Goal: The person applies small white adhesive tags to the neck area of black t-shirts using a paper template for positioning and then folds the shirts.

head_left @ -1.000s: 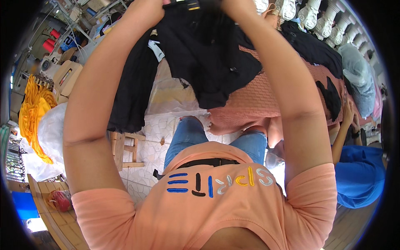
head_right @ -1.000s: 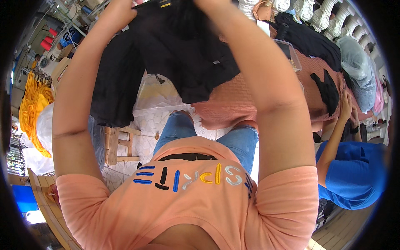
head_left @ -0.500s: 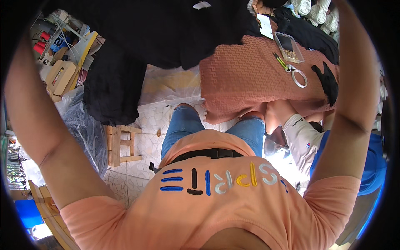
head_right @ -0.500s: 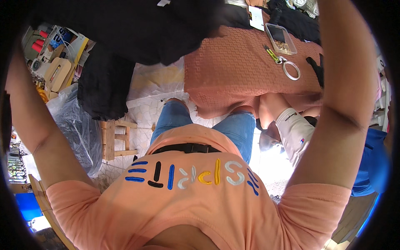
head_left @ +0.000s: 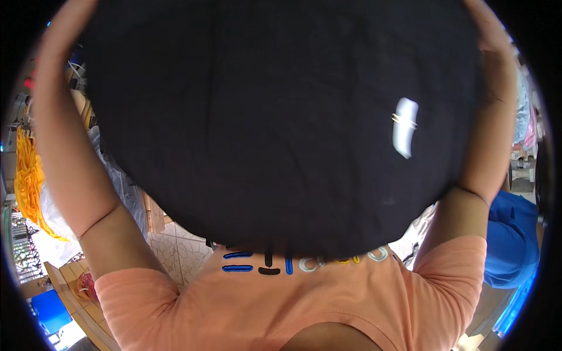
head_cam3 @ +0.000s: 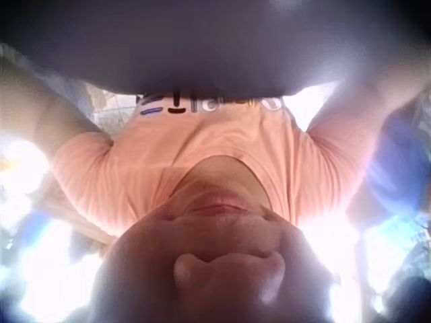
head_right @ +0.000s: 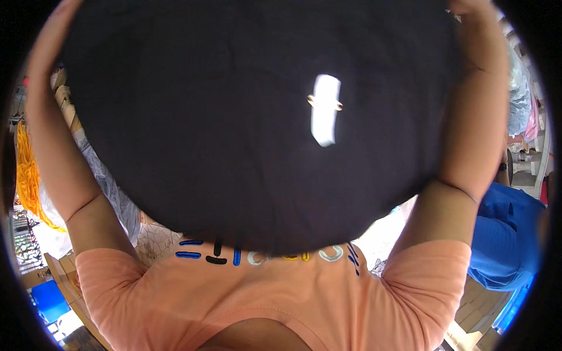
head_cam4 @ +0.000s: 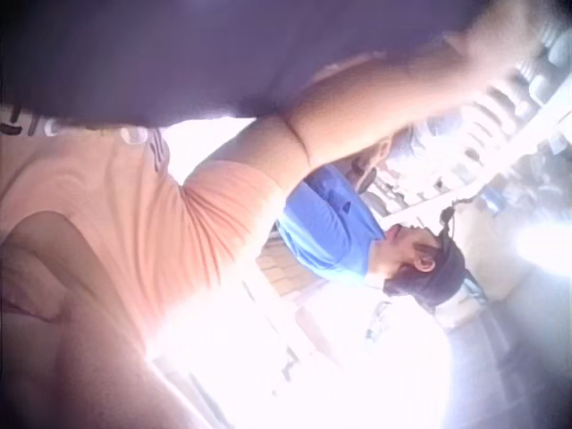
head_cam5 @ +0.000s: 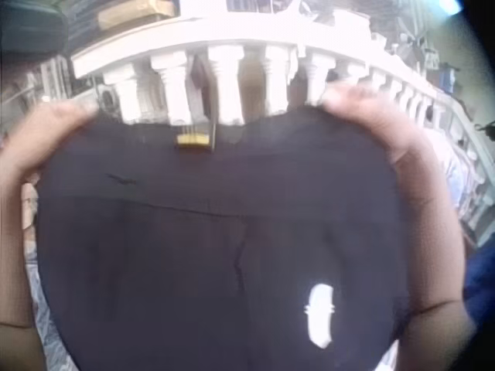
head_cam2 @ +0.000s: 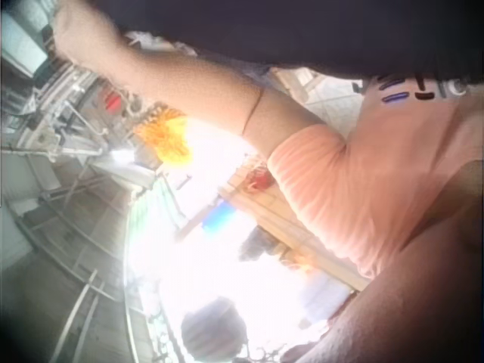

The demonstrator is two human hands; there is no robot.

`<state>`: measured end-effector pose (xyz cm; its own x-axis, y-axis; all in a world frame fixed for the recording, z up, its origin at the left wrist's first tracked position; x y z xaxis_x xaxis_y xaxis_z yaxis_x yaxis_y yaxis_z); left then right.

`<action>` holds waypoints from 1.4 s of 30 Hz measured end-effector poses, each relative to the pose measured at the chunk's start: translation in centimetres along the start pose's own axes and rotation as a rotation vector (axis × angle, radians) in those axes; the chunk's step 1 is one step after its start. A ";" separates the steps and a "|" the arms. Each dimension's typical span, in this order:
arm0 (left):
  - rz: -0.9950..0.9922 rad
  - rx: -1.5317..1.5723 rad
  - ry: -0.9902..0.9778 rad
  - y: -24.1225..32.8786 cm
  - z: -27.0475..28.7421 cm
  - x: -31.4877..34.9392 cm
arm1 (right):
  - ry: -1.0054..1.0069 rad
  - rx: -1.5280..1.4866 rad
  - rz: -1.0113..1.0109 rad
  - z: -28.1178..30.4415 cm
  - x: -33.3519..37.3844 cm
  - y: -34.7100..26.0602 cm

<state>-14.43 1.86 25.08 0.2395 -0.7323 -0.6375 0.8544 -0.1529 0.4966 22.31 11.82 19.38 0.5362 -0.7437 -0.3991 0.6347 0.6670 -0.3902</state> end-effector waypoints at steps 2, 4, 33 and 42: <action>0.284 -0.304 -0.061 1.2 -7.1 3.2 | 0.069 -0.016 -0.097 -2.6 -2.2 3.2; 0.085 -0.518 -0.007 -5.1 -10.7 4.4 | 0.114 -0.079 -0.154 -6.6 -4.2 5.1; 0.448 0.316 -0.449 -8.4 -35.8 14.3 | 0.428 -0.076 0.071 -24.3 2.5 11.7; 0.779 0.714 -0.403 -7.3 -34.5 15.6 | 0.462 -0.365 -0.037 -24.0 2.2 11.1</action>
<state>-1.00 14.38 -8.80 0.3155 -0.9345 0.1650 0.0473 0.1891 0.9808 17.14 18.66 -5.72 0.1671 -0.7249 -0.6682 0.3715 0.6741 -0.6384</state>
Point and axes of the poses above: each hand's wrist, its own x-axis away from the middle knuckle, its own z-axis out of the back of the hand, y = z × x, the point moved 4 cm from there along -x, towards the middle knuckle, and after that the axes turned 7 degrees about y, right-handed, at the moved point
